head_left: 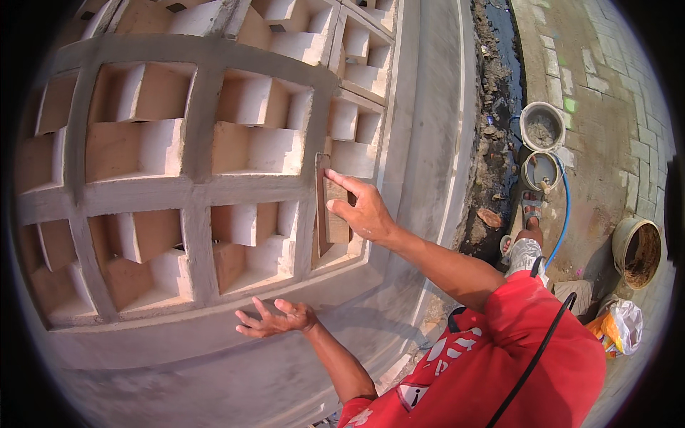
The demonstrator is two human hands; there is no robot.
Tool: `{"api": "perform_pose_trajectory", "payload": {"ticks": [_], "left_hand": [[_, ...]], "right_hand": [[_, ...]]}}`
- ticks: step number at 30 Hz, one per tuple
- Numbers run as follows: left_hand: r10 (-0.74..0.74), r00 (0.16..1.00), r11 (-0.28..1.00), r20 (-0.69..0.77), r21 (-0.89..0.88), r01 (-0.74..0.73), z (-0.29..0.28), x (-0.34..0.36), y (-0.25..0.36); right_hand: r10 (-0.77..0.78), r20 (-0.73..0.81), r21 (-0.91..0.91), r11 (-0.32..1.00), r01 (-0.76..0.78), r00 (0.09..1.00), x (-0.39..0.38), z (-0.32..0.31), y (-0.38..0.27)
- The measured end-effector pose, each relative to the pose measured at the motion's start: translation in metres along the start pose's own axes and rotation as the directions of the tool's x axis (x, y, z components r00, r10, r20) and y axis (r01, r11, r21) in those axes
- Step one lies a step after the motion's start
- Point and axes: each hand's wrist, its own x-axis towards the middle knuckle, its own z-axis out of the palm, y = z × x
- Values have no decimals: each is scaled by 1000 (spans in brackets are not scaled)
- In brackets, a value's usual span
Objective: The person uses a trowel to apply and smooth plaster onto a decorative lattice wall. They repeatedly dip the trowel into a bucket to gather more plaster and continue smoothing the surface.
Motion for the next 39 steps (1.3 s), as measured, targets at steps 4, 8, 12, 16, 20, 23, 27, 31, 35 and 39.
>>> {"api": "perform_pose_trajectory", "payload": {"ticks": [4,8,12,16,20,23,27,31,35,39], "left_hand": [[-8,999,999,40,34,6,-4,-3,-3],[-11,999,998,30,65,9,-5,0,4],[-14,1000,1000,12,26,14,-5,-1,0],[-49,999,998,25,-26,49,-6,-6,-5],[-37,999,999,34,-23,38,-5,0,2],[-63,997,998,55,4,63,-6,-4,1],[-59,997,998,59,2,59,-9,-6,-5],[-62,997,998,48,-20,63,-9,-5,-3],[-34,999,999,20,-21,34,-3,1,2],[-44,998,999,34,15,43,-9,-6,-2]], "right_hand": [[15,-33,-268,963,-23,999,7,29,-8],[58,49,-272,961,-43,997,-15,48,-10],[93,160,-353,935,-31,983,-42,29,-6],[-23,-83,-393,919,-11,996,15,-2,-5],[-47,-58,-434,901,17,997,40,10,-2],[58,90,-433,901,-13,994,-25,44,-3],[99,187,-430,903,-9,977,-44,26,-10],[-114,-91,-448,892,62,989,38,-5,-11],[-34,-19,-451,892,22,999,30,21,2],[208,206,-480,873,-87,956,-37,27,-11]]}}
